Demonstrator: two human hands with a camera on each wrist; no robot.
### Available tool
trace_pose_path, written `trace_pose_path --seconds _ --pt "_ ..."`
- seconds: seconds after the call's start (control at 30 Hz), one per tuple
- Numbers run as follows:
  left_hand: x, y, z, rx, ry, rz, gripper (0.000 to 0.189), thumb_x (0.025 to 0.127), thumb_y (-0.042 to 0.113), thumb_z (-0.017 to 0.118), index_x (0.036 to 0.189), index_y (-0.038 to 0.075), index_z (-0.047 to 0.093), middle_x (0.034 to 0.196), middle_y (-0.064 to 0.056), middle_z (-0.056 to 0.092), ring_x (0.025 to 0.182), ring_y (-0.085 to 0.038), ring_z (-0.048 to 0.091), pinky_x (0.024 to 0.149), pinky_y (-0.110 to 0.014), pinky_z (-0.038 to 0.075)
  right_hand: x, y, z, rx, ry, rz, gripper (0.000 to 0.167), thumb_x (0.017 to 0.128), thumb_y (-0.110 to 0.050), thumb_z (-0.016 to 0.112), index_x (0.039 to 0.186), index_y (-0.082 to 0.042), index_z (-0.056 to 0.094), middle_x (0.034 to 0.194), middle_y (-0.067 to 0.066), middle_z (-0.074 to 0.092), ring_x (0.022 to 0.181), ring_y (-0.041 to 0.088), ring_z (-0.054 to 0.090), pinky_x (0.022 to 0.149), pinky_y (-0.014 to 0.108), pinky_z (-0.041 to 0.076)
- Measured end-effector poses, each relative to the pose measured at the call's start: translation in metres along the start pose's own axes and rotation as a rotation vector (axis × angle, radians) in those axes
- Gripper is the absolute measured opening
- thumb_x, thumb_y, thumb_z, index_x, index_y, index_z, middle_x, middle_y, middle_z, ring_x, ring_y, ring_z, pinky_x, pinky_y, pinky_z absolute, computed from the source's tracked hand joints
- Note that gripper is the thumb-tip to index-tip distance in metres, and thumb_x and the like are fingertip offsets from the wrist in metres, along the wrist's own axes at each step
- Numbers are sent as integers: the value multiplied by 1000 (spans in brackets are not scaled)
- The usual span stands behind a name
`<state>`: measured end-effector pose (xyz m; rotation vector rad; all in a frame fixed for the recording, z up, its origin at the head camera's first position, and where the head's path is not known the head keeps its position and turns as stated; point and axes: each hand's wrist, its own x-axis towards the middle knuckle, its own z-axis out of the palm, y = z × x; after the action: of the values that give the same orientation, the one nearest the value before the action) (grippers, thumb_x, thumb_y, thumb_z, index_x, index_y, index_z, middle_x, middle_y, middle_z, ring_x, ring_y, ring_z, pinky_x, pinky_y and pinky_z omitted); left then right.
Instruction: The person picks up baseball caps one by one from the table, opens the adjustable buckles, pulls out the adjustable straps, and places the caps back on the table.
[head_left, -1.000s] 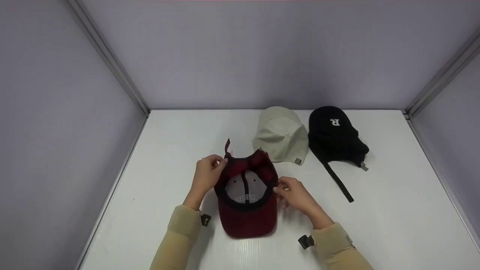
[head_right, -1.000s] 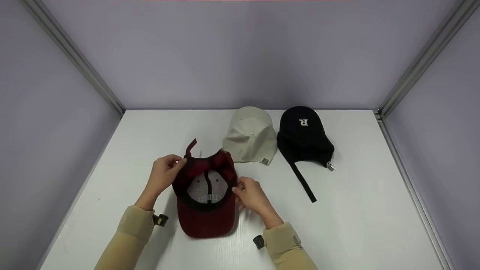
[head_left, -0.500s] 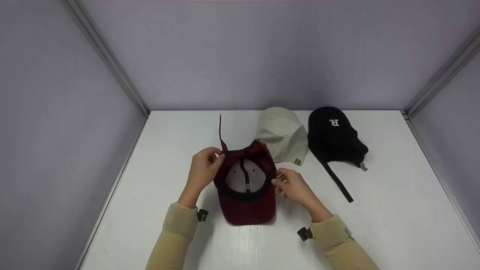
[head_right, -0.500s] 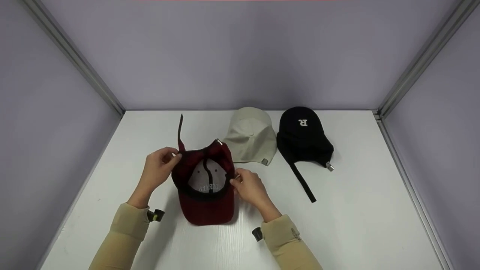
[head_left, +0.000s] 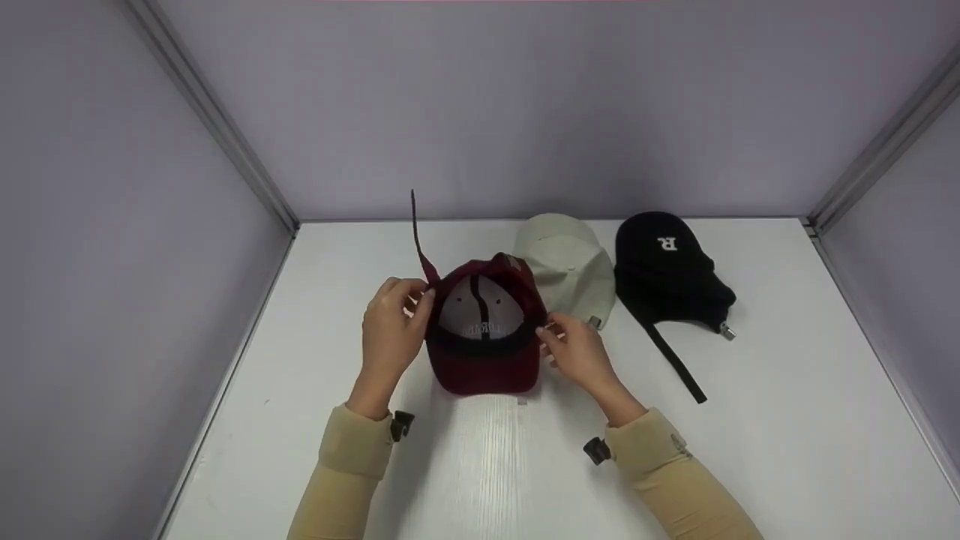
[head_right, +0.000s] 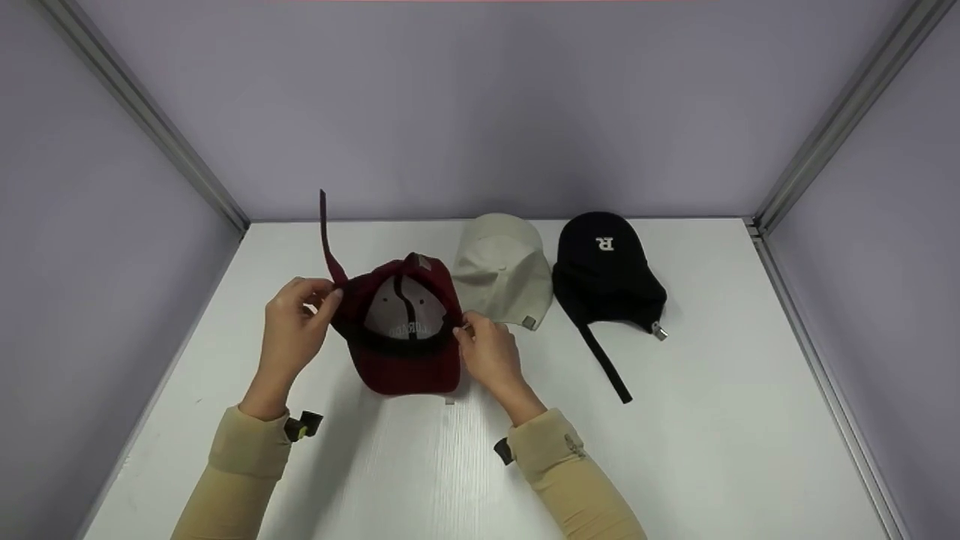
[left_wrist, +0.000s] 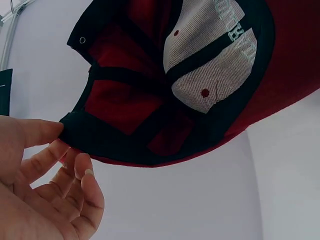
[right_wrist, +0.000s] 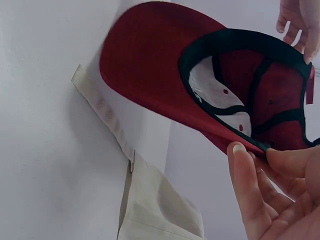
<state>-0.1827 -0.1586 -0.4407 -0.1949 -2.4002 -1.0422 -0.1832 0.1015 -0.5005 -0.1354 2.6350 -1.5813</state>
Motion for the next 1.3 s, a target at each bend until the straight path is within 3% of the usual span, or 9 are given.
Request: trace_pose_path --seconds 0.2,0.57,0.77,0.97,1.17,1.3 --pt "-1 2 -3 47 61 60 8 93 12 68 92 4 70 85 -3 64 74 -15 62 58 -31 49 12 -3 5 15 80 -43 15 99 -12 59 107 -1 66 91 12 70 70 19 68 55 36 57" --pt "1 -1 -4 28 135 100 9 92 10 69 93 2 72 81 -5 67 73 -17 64 62 -36 51 34 -3 16 57 194 -153 19 99 -13 59 111 -2 69 92 15 70 73 20 68 52 29 55" --pt "-2 -11 -1 -20 138 98 7 91 9 70 92 2 72 85 -5 69 78 -18 65 69 -39 54 46 8 23 112 241 -192 18 100 -9 56 106 3 68 97 18 69 79 26 70 56 32 57" --pt "-10 -26 6 -49 108 92 4 91 7 70 92 4 72 91 -4 71 84 -17 66 73 -37 53 56 20 26 141 274 -242 15 100 -3 53 95 3 66 94 17 67 82 30 71 61 42 58" --pt "-20 -37 12 -62 83 81 4 91 7 70 91 5 73 89 -3 72 84 -17 67 76 -37 53 60 33 29 189 256 -270 21 98 4 53 110 -2 69 100 15 67 86 34 70 64 45 58" --pt "-24 -39 14 -72 69 77 4 91 6 70 92 5 73 88 -3 72 83 -17 66 75 -36 53 58 34 29 265 209 -195 15 98 2 54 112 1 59 105 17 65 94 36 68 74 46 57"
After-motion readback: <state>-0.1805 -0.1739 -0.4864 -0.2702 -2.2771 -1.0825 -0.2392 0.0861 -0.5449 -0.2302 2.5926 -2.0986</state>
